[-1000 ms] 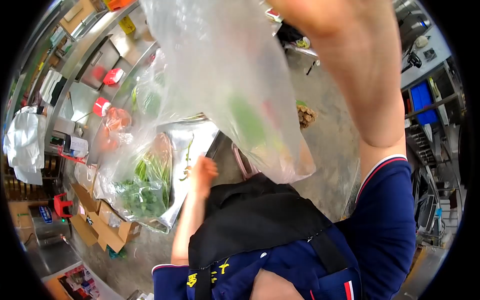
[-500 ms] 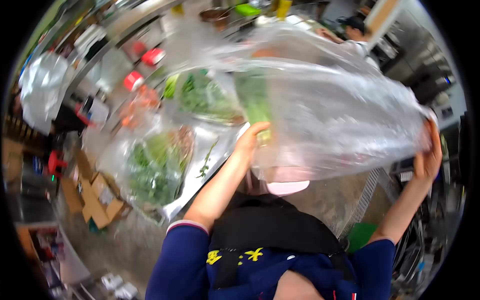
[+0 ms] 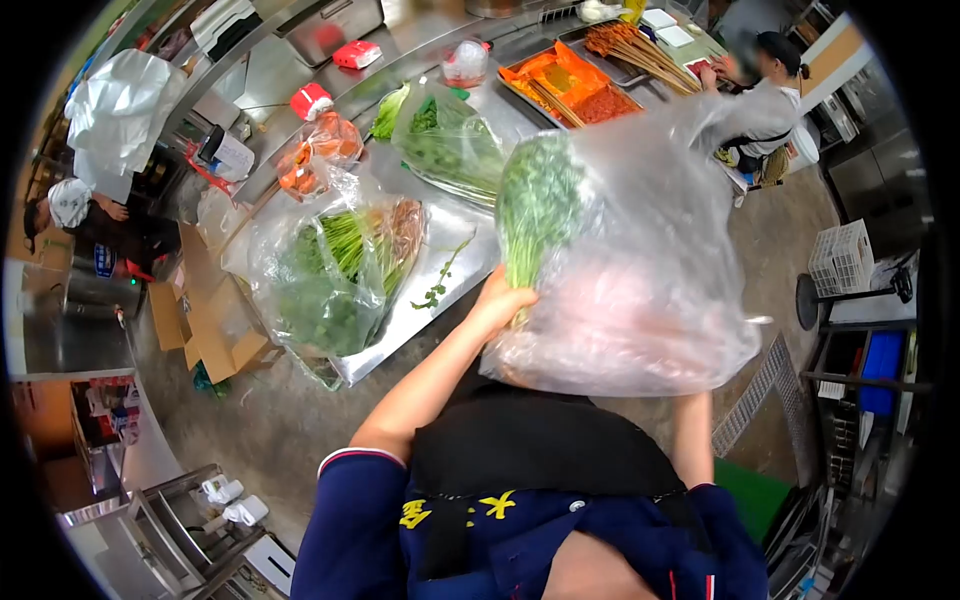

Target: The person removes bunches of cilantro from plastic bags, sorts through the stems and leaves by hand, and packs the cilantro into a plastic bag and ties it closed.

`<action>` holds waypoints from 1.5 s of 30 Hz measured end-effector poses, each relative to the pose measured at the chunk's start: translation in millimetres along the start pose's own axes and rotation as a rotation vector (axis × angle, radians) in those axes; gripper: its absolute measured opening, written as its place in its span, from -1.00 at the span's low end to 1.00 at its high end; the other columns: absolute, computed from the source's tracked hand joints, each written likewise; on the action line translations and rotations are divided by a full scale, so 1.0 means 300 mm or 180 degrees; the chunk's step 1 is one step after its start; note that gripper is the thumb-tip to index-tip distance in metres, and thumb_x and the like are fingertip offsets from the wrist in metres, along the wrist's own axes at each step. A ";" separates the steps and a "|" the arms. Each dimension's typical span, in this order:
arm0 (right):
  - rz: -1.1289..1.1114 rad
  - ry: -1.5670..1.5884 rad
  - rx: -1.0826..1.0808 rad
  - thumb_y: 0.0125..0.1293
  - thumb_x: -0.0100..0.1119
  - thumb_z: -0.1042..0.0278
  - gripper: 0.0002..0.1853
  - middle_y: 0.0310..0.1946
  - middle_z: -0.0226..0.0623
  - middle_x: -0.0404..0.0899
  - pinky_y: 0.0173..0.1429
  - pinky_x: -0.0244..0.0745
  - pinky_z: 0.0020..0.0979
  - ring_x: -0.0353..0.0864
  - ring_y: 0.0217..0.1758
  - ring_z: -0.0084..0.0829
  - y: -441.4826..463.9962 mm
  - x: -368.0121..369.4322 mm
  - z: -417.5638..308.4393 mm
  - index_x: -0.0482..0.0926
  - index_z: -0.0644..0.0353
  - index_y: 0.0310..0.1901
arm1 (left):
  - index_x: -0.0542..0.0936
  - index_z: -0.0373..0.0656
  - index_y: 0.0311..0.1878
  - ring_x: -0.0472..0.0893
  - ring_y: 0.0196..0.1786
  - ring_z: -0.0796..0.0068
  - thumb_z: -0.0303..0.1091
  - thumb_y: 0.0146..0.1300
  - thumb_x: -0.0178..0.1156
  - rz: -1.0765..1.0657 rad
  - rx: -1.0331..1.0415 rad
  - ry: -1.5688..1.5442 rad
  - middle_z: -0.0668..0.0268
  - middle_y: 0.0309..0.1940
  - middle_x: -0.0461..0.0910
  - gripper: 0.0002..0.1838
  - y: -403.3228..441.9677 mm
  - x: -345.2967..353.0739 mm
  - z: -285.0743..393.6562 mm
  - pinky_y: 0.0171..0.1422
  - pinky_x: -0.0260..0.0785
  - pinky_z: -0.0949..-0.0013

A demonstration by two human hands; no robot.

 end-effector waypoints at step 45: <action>-0.0650 -0.3272 0.2489 0.23 -0.01 0.05 -0.57 -0.15 -0.27 0.50 -0.03 0.37 -0.44 0.48 -0.08 -0.46 0.583 0.636 1.208 0.40 0.16 0.03 | 0.43 -0.11 0.07 0.32 0.17 0.10 -0.06 -0.04 0.16 -0.0358 -0.1356 0.3415 0.08 0.09 0.37 -0.42 0.320 -1.883 -0.298 0.24 0.17 0.23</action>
Point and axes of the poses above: each hand's wrist, its own y-axis towards the middle knuckle, its own x-axis out of the palm, z = x × y, the point moved 7 cm from there along y, towards the middle knuckle
